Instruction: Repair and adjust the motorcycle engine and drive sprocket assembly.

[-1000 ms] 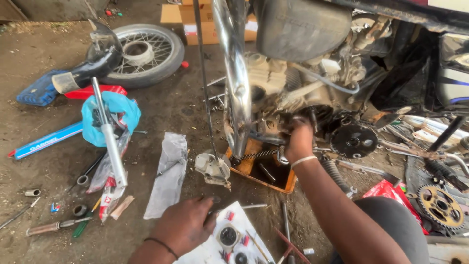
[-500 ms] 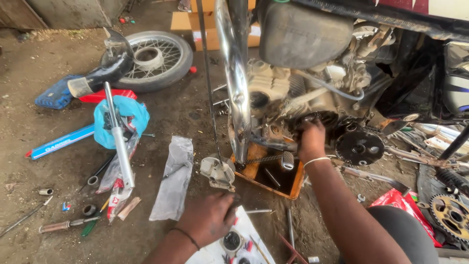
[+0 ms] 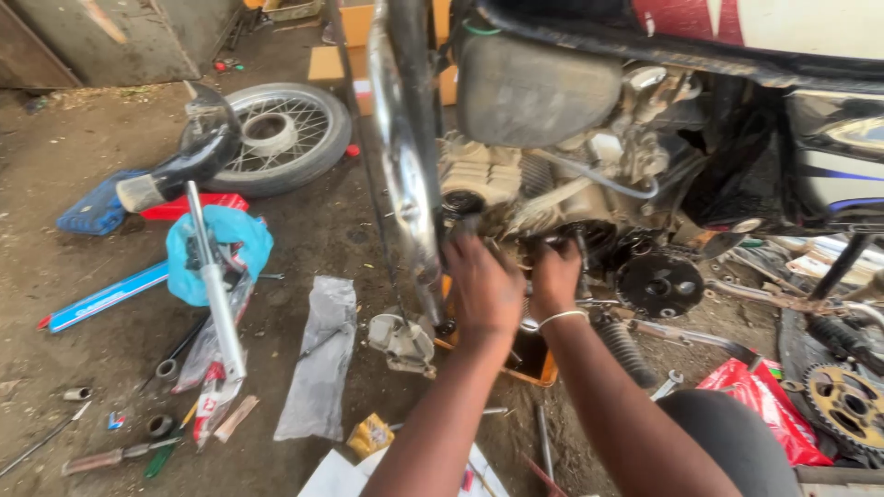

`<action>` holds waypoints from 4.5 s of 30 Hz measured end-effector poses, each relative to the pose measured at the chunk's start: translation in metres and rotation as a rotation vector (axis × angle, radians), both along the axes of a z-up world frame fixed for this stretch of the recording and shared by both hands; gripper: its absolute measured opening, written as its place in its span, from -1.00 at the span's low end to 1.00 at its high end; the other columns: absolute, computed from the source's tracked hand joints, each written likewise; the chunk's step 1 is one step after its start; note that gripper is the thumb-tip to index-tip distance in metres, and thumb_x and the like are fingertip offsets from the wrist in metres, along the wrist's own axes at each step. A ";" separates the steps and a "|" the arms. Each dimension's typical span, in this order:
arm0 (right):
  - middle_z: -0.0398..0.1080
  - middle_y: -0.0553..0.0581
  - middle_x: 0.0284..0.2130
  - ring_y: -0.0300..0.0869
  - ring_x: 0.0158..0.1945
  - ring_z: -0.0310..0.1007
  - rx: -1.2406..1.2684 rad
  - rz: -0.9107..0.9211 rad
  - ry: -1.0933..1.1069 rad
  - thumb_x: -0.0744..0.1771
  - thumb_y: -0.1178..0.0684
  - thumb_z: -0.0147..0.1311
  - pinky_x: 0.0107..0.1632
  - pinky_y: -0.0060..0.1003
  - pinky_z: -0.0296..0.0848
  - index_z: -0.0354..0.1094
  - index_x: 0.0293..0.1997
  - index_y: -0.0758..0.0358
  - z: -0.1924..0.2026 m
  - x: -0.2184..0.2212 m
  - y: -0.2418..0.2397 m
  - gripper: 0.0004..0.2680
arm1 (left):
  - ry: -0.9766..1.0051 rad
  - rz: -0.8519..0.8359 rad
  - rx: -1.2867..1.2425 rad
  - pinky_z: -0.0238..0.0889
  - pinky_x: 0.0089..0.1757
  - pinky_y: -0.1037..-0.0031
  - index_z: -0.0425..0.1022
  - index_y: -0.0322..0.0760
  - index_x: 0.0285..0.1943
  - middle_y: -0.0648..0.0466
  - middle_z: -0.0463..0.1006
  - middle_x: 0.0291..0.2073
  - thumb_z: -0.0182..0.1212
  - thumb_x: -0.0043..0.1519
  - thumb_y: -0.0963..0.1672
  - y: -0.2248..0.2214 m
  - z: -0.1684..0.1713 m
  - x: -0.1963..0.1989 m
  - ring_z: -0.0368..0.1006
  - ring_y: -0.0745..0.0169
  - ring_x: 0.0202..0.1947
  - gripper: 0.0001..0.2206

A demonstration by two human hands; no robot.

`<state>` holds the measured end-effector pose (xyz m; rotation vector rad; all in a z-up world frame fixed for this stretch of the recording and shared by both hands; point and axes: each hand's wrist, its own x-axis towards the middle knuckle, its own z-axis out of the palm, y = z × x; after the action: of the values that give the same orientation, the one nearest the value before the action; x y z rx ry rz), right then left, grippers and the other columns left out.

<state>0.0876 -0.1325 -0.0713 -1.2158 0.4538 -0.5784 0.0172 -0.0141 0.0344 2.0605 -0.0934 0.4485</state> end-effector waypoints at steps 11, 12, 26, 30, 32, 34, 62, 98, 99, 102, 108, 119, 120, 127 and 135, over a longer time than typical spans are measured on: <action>0.43 0.18 -0.31 -0.15 -0.32 0.39 0.068 -0.098 -0.033 0.26 0.26 -0.05 -0.30 -0.25 0.42 0.34 -0.13 0.37 -0.023 0.019 -0.008 -0.85 | -0.144 0.303 0.114 0.49 -0.18 0.11 0.28 -0.51 0.02 -0.37 0.46 -0.10 0.17 0.21 -0.16 -0.016 -0.053 0.041 0.55 -0.29 -0.22 -0.70; 0.45 0.22 -0.30 -0.13 -0.31 0.39 -0.071 -0.172 -0.012 0.26 0.25 -0.02 -0.26 -0.25 0.42 0.35 -0.13 0.40 -0.035 0.024 -0.010 -0.85 | -0.366 0.362 0.273 0.50 -0.20 0.12 0.29 -0.51 -0.03 -0.37 0.46 -0.12 0.15 0.24 -0.15 -0.011 -0.071 0.043 0.56 -0.25 -0.24 -0.74; 0.39 0.23 -0.13 -0.19 -0.28 0.36 0.174 -0.170 0.050 0.28 0.25 -0.03 -0.25 -0.30 0.37 -0.05 0.40 0.45 -0.022 0.024 0.009 -0.51 | 0.029 -0.004 0.726 0.40 -0.08 0.04 0.42 -0.32 0.15 -0.26 0.56 -0.14 0.23 0.22 -0.07 0.202 -0.045 0.065 0.52 -0.31 -0.12 -0.64; 0.42 0.23 -0.17 -0.15 -0.30 0.34 0.214 -0.167 0.080 0.28 0.24 -0.01 -0.27 -0.29 0.37 -0.14 0.41 0.41 -0.019 0.015 0.008 -0.48 | -0.322 -0.057 0.670 0.42 -0.09 0.06 0.44 -0.29 0.14 -0.24 0.56 -0.06 0.28 0.04 -0.15 0.175 -0.104 0.137 0.52 -0.33 -0.09 -0.56; 0.42 0.21 -0.18 -0.16 -0.28 0.38 0.196 -0.138 0.032 0.28 0.24 -0.01 -0.26 -0.28 0.40 0.03 0.30 0.41 -0.014 0.015 0.005 -0.58 | -0.175 -0.040 0.503 0.42 -0.08 0.10 0.47 -0.28 0.09 -0.19 0.59 -0.11 0.38 0.04 -0.07 0.158 -0.077 0.136 0.54 -0.24 -0.09 -0.57; 0.41 0.20 -0.18 -0.17 -0.25 0.41 0.166 -0.104 -0.005 0.27 0.23 -0.02 -0.25 -0.27 0.42 0.19 0.18 0.41 -0.017 0.016 -0.002 -0.66 | -0.012 -0.023 0.330 0.42 -0.07 0.14 0.49 -0.27 0.03 -0.14 0.62 -0.16 0.47 0.05 0.01 0.145 -0.065 0.133 0.56 -0.16 -0.09 -0.54; -0.10 0.49 0.44 0.11 0.52 -0.09 -0.055 -0.134 0.224 0.30 0.10 0.13 0.46 -0.19 -0.05 -0.26 0.47 0.55 -0.017 0.020 -0.002 -0.36 | -1.002 -0.118 1.431 0.28 0.13 0.19 0.39 -0.23 0.27 -0.16 0.52 0.05 0.16 0.17 -0.09 0.046 0.040 0.112 0.46 -0.09 0.07 -0.55; -0.13 0.21 0.47 0.04 0.52 -0.14 0.141 0.030 0.206 0.33 -0.24 -0.10 0.47 0.00 -0.10 -0.18 0.50 0.24 -0.009 0.012 -0.026 -0.40 | -0.795 0.102 1.478 0.41 -0.49 0.23 0.36 -0.02 0.23 -0.11 0.59 -0.35 0.24 0.11 -0.11 0.016 0.025 0.145 0.57 -0.06 -0.51 -0.56; -0.17 0.20 0.49 0.01 0.54 -0.22 0.044 0.031 0.184 0.34 -0.27 -0.06 0.48 -0.02 -0.17 -0.19 0.50 0.25 -0.015 0.019 -0.028 -0.38 | -0.755 0.059 1.485 0.42 -0.46 0.21 0.36 -0.11 0.17 -0.12 0.59 -0.32 0.24 0.13 -0.11 0.016 0.028 0.149 0.58 -0.11 -0.47 -0.60; 0.08 0.38 0.44 0.15 0.49 -0.02 0.363 0.185 -0.214 0.32 -0.26 -0.02 0.44 0.05 -0.05 0.02 0.38 0.47 -0.034 0.024 -0.027 -0.40 | -0.753 0.006 1.462 0.42 -0.41 0.19 0.37 -0.09 0.10 -0.05 0.57 -0.29 0.27 0.10 -0.12 0.018 0.029 0.143 0.58 -0.10 -0.39 -0.64; 0.13 0.09 0.38 -0.05 0.46 -0.04 0.440 0.270 -0.053 0.31 -0.23 -0.10 0.44 -0.01 -0.21 0.17 0.30 0.11 -0.017 0.016 -0.028 -0.56 | -0.740 -0.016 1.485 0.39 -0.44 0.26 0.39 -0.09 -0.03 -0.03 0.50 -0.26 0.27 0.00 -0.11 0.020 0.039 0.128 0.53 0.00 -0.41 -0.66; 0.06 0.30 0.39 0.03 0.46 0.02 0.263 0.181 0.003 0.29 -0.15 0.03 0.46 -0.07 -0.10 0.02 0.37 0.33 0.006 0.013 -0.010 -0.47 | -0.767 0.005 1.541 0.38 -0.41 0.32 0.41 -0.13 -0.06 -0.04 0.46 -0.26 0.28 0.09 -0.11 0.022 0.037 0.130 0.51 0.07 -0.40 -0.74; -0.15 0.24 0.46 0.01 0.49 -0.10 0.193 0.120 0.190 0.29 -0.18 0.03 0.44 -0.04 -0.08 -0.21 0.48 0.24 0.017 0.009 -0.003 -0.37 | -0.755 -0.003 1.606 0.39 -0.39 0.36 0.42 -0.17 -0.01 -0.07 0.47 -0.22 0.29 0.05 -0.10 0.023 0.040 0.130 0.51 0.10 -0.40 -0.68; -0.26 0.43 0.51 0.14 0.58 -0.34 -0.429 -0.033 0.334 0.42 -0.24 -0.10 0.51 -0.04 -0.23 -0.13 0.47 0.44 -0.027 0.021 0.004 -0.43 | -0.682 -0.112 1.643 0.39 -0.36 0.34 0.43 -0.24 -0.05 -0.05 0.45 -0.20 0.32 0.00 -0.07 0.028 0.049 0.119 0.50 0.04 -0.36 -0.65; -0.07 0.41 0.47 0.10 0.56 -0.13 -0.191 -0.104 0.391 0.36 -0.14 0.09 0.53 -0.12 -0.11 -0.14 0.47 0.46 -0.027 0.000 0.005 -0.39 | -0.717 -0.108 1.645 0.36 -0.38 0.33 0.44 -0.21 -0.09 -0.04 0.44 -0.23 0.29 0.02 -0.08 0.028 0.042 0.122 0.49 0.06 -0.41 -0.70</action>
<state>0.0879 -0.1275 -0.0980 -1.5020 0.8093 -0.4798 0.1393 0.0134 0.0765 3.2466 -1.3815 1.3012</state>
